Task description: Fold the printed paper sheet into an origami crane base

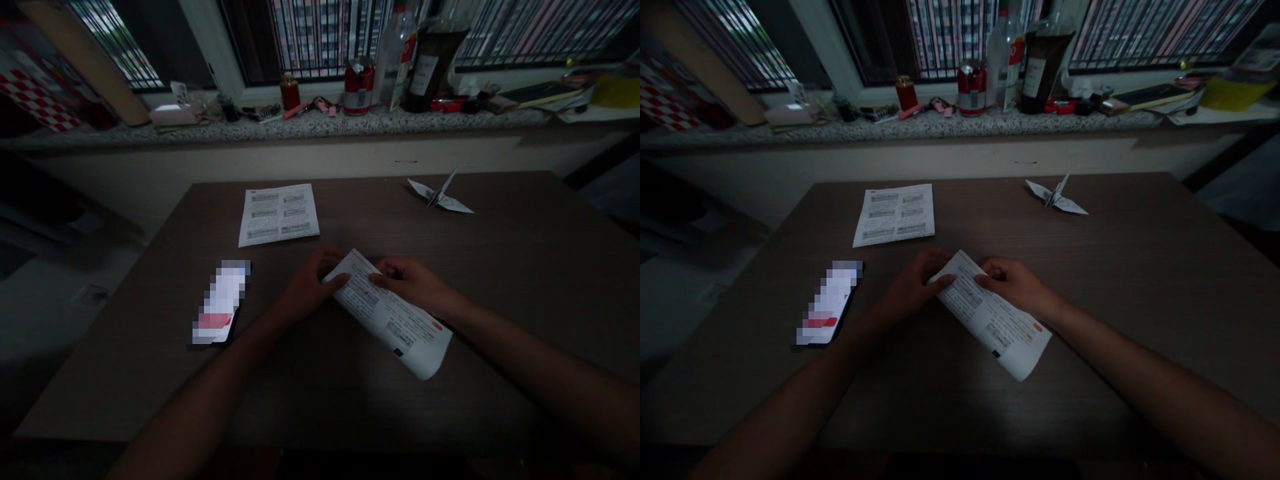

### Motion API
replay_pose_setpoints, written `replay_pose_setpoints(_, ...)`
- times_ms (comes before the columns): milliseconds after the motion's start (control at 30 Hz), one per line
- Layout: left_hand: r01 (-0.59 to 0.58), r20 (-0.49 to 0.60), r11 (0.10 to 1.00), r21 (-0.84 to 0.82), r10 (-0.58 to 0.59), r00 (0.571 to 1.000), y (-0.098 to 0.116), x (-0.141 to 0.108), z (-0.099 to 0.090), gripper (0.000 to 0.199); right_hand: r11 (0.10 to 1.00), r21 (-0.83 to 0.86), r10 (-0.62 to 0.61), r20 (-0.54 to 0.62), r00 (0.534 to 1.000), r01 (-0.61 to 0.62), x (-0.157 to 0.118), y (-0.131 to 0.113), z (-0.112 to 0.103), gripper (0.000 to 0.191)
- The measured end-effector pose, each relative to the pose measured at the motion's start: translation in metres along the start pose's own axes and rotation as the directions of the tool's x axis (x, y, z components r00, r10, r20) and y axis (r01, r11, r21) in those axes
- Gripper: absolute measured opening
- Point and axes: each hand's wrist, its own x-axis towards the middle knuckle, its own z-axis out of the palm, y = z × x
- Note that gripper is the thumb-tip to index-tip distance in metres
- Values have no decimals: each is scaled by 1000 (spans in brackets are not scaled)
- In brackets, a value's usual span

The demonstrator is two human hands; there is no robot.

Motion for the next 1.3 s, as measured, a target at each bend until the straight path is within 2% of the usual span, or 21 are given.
replay_pose_setpoints(167, -32, -16, 996, 78, 33, 999, -2, 0, 3, 34, 999, 25, -37, 8, 999, 36, -6, 7, 3, 34)
replay_pose_setpoints(300, -14, 2, 989, 146, 14, 1000, 0, -1, 4, 32, 997, 40, -69, 7, 998, 69, -3, 6, 4, 31)
replay_pose_setpoints(400, -23, 57, 988, 151, 15, 998, 1, -2, 5, 31, 995, 58, -72, -46, 996, 75, 2, 4, 7, 33)
replay_pose_setpoints(600, -40, 82, 986, 164, 26, 996, 1, -3, 6, 37, 992, -60, -121, -167, 979, 113, 7, 6, 12, 34)
replay_pose_setpoints(800, -47, 86, 984, 172, 32, 996, 5, -5, 7, 34, 988, -112, -128, -188, 974, 108, 5, 2, 10, 33)
replay_pose_setpoints(1300, -57, 69, 980, 193, 44, 997, 9, -5, 9, 34, 988, -107, -133, -178, 975, 115, 4, 3, 10, 34)
